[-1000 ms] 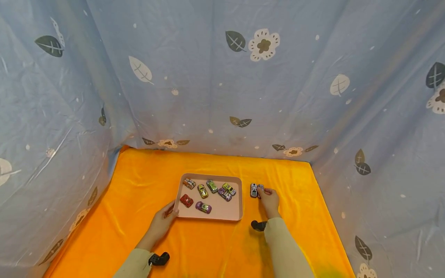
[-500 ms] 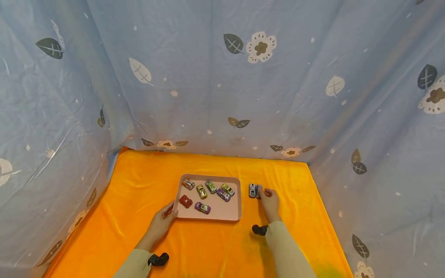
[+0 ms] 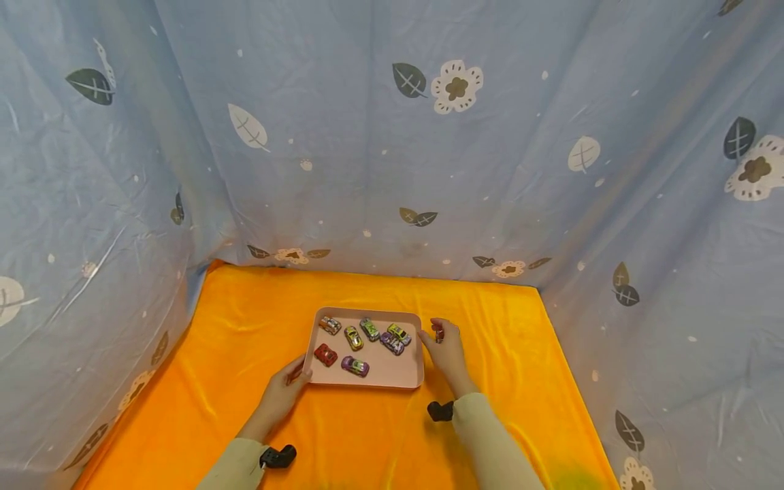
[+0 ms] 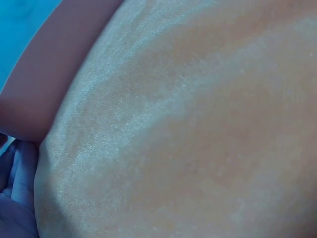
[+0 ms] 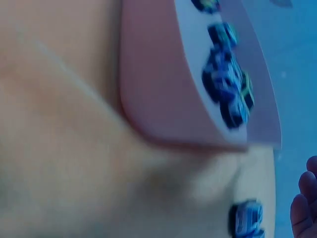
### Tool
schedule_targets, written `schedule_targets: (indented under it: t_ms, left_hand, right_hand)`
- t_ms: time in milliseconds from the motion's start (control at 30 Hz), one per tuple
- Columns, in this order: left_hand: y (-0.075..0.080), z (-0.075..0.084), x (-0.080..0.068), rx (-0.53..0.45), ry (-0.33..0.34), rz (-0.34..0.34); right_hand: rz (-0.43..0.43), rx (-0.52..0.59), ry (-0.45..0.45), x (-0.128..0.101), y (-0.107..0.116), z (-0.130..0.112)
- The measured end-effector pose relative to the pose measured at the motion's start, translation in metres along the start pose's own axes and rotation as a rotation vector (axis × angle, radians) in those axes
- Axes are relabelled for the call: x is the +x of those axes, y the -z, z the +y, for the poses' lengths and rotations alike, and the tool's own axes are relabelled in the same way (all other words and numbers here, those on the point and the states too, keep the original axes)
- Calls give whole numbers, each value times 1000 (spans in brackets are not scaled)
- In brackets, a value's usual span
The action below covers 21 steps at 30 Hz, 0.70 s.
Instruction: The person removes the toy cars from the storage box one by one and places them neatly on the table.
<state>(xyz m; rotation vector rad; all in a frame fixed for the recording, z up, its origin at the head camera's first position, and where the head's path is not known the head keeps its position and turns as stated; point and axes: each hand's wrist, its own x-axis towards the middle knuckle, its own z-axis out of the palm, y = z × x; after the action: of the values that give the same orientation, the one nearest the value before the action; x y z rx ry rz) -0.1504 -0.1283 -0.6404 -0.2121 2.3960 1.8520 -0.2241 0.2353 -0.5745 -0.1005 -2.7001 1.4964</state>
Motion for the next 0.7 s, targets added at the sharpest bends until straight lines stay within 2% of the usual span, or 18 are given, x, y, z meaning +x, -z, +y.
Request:
schedule_targets:
  t_ms: [167, 400, 700]
  left_hand:
    - [1, -1, 1, 2, -5, -3]
    - [0, 0, 0, -10, -5, 4]
    - [0, 2, -1, -3, -24, -4]
  right_hand:
    - [-30, -16, 63, -9, -19, -11]
    - [-71, -5, 90, -15, -44, -14]
    - [-62, -76, 116, -14, -64, -14]
